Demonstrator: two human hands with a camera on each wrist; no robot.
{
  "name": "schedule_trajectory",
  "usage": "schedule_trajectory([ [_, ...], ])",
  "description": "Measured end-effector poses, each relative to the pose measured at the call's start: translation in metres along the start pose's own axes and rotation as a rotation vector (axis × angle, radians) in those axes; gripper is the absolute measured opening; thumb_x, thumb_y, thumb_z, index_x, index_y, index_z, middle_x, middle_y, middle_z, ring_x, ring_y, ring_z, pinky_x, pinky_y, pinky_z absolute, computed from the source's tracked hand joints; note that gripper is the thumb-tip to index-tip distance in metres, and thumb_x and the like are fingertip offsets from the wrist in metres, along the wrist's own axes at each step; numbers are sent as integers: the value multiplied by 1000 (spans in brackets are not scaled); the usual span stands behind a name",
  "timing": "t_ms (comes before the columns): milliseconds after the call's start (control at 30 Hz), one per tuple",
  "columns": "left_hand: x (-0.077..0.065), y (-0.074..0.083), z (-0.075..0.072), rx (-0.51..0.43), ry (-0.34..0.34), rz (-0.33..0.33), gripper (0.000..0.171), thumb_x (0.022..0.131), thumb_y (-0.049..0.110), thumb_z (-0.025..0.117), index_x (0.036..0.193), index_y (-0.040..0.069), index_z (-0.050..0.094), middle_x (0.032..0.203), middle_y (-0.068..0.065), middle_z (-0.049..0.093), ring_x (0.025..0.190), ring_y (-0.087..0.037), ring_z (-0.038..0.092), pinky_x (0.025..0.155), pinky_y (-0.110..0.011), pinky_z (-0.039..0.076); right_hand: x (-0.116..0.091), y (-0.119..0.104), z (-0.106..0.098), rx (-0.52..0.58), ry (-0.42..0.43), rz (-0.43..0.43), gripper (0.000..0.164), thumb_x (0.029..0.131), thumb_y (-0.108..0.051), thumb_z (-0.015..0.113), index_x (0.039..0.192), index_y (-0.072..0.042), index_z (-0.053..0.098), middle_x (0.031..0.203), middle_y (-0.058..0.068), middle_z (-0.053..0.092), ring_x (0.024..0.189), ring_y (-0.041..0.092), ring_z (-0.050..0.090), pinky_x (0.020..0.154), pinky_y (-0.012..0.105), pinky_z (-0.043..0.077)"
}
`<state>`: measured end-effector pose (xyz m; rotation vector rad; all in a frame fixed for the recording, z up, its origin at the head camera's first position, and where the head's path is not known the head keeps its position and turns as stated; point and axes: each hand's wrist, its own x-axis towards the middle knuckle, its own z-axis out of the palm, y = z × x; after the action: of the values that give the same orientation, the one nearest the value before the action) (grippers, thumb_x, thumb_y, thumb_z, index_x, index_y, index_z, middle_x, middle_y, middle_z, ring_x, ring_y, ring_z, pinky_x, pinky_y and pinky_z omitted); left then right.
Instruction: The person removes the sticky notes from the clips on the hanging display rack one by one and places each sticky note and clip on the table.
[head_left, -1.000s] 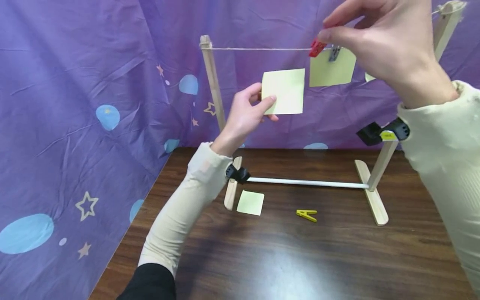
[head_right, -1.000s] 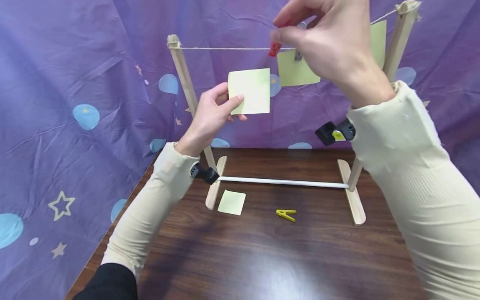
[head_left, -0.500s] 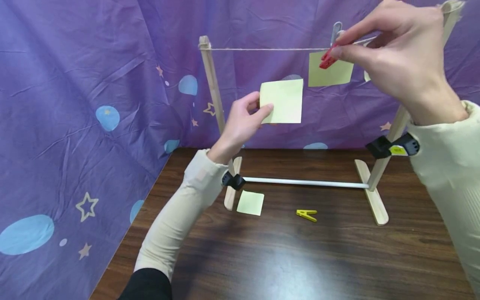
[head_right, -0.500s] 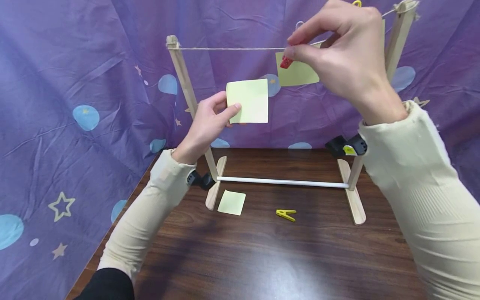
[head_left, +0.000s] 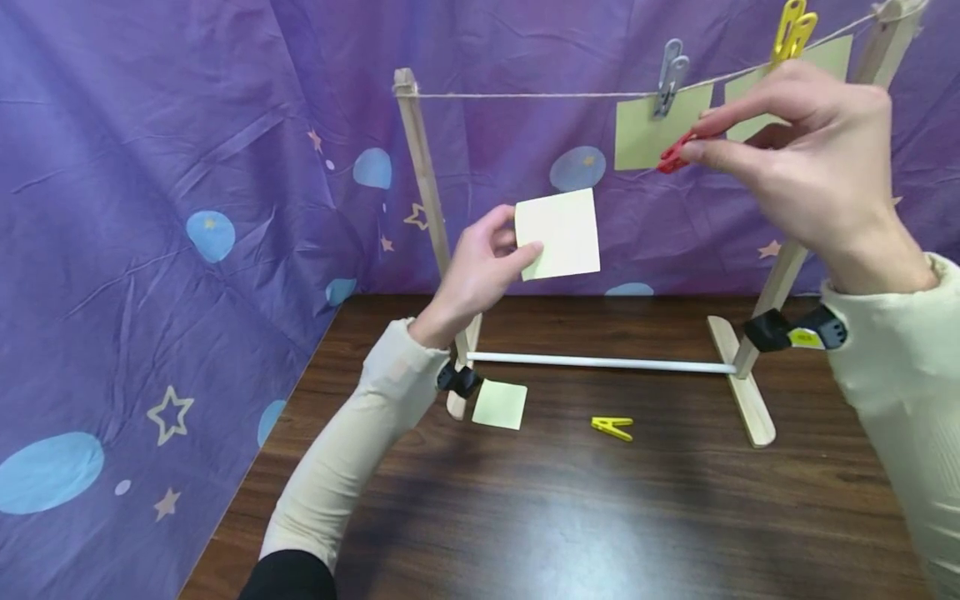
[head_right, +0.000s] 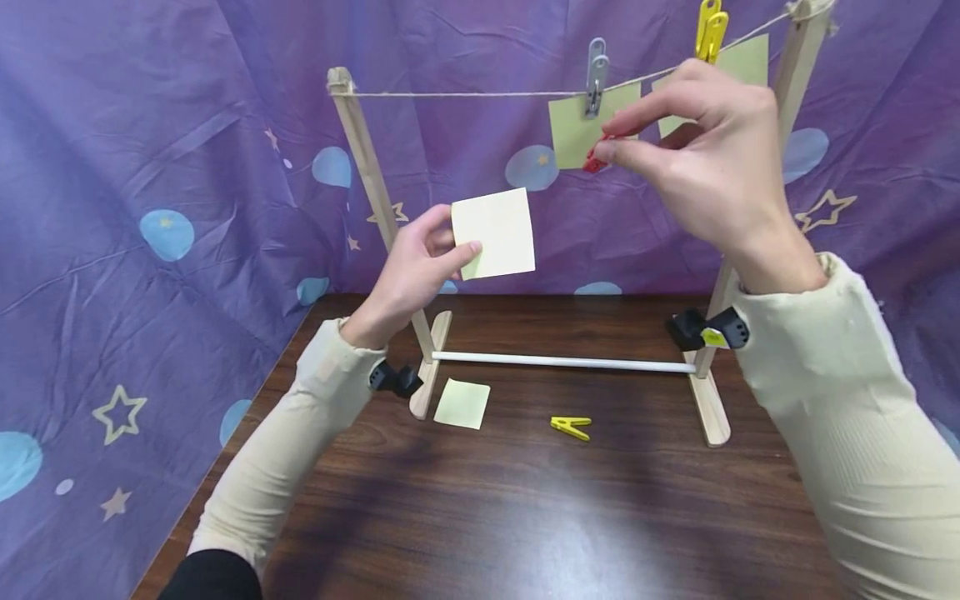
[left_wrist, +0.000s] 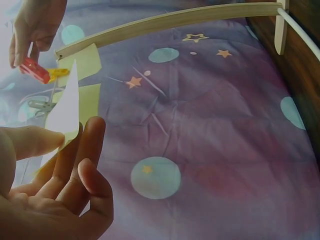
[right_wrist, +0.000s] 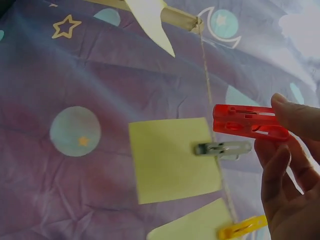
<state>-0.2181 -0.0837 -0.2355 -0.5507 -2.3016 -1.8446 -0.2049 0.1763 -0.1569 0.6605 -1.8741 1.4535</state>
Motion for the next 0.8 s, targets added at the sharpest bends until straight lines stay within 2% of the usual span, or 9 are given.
schedule_trajectory([
  [67, -2, -3, 0, -18, -9, -9, 34, 90, 0, 61, 124, 1, 54, 105, -25, 70, 75, -11, 67, 64, -24, 52, -5, 5, -2, 22, 0, 13, 16, 69, 14, 77, 85, 11, 73, 78, -4, 64, 75, 6, 58, 63, 10, 51],
  [133, -5, -5, -1, -25, -15, -17, 38, 90, 0, 61, 127, 2, 51, 105, -25, 70, 75, -13, 68, 63, -26, 53, -10, 11, -4, 88, 2, 22, 18, 68, 17, 76, 86, 13, 72, 79, -1, 63, 74, 7, 58, 63, 10, 51],
  [267, -10, -10, -3, -14, -23, -25, 42, 90, 0, 61, 130, 3, 49, 106, -25, 70, 74, -12, 67, 59, -24, 51, -20, 26, -5, 217, 0, -11, 21, 66, 23, 73, 87, 19, 68, 79, 3, 63, 70, 9, 62, 63, 12, 52],
  [300, -11, -11, -4, -8, -24, -27, 42, 90, 0, 61, 130, 4, 48, 105, -25, 70, 73, -11, 66, 58, -23, 50, -22, 29, -4, 277, -1, -1, 22, 66, 24, 73, 86, 20, 68, 78, 6, 63, 68, 10, 63, 62, 13, 52],
  [367, -15, -15, -5, 6, -28, -30, 43, 90, 1, 62, 131, 3, 48, 104, -25, 70, 71, -10, 65, 56, -22, 48, -27, 34, -3, 322, -7, 12, 22, 65, 25, 72, 87, 20, 67, 79, 7, 63, 67, 10, 64, 62, 13, 52],
  [433, -18, -19, -6, 15, -34, -31, 43, 90, 1, 62, 131, 3, 48, 103, -26, 70, 70, -9, 64, 55, -21, 46, -32, 37, -3, 376, -7, 61, 24, 65, 25, 72, 88, 18, 69, 80, 8, 62, 68, 10, 65, 63, 13, 53],
  [567, -24, -27, -6, 23, -52, -41, 44, 90, 1, 61, 132, 3, 47, 102, -27, 69, 71, -11, 65, 55, -22, 46, -41, 42, -4, 397, -6, 108, 28, 65, 25, 72, 91, 15, 70, 82, 7, 64, 67, 9, 66, 60, 12, 52],
  [700, -30, -34, -4, 25, -71, -59, 48, 90, 0, 61, 135, 4, 44, 99, -27, 69, 74, -13, 67, 56, -22, 47, -51, 48, -7, 332, 9, 137, 32, 67, 22, 74, 97, 14, 69, 86, 4, 66, 63, 8, 65, 55, 10, 46],
  [800, -33, -39, -4, 39, -88, -52, 50, 89, -1, 62, 135, 3, 44, 94, -25, 68, 69, -9, 64, 54, -21, 44, -58, 53, -10, 325, 33, 145, 36, 67, 22, 73, 101, 14, 67, 89, 3, 68, 66, 8, 64, 57, 11, 46],
])
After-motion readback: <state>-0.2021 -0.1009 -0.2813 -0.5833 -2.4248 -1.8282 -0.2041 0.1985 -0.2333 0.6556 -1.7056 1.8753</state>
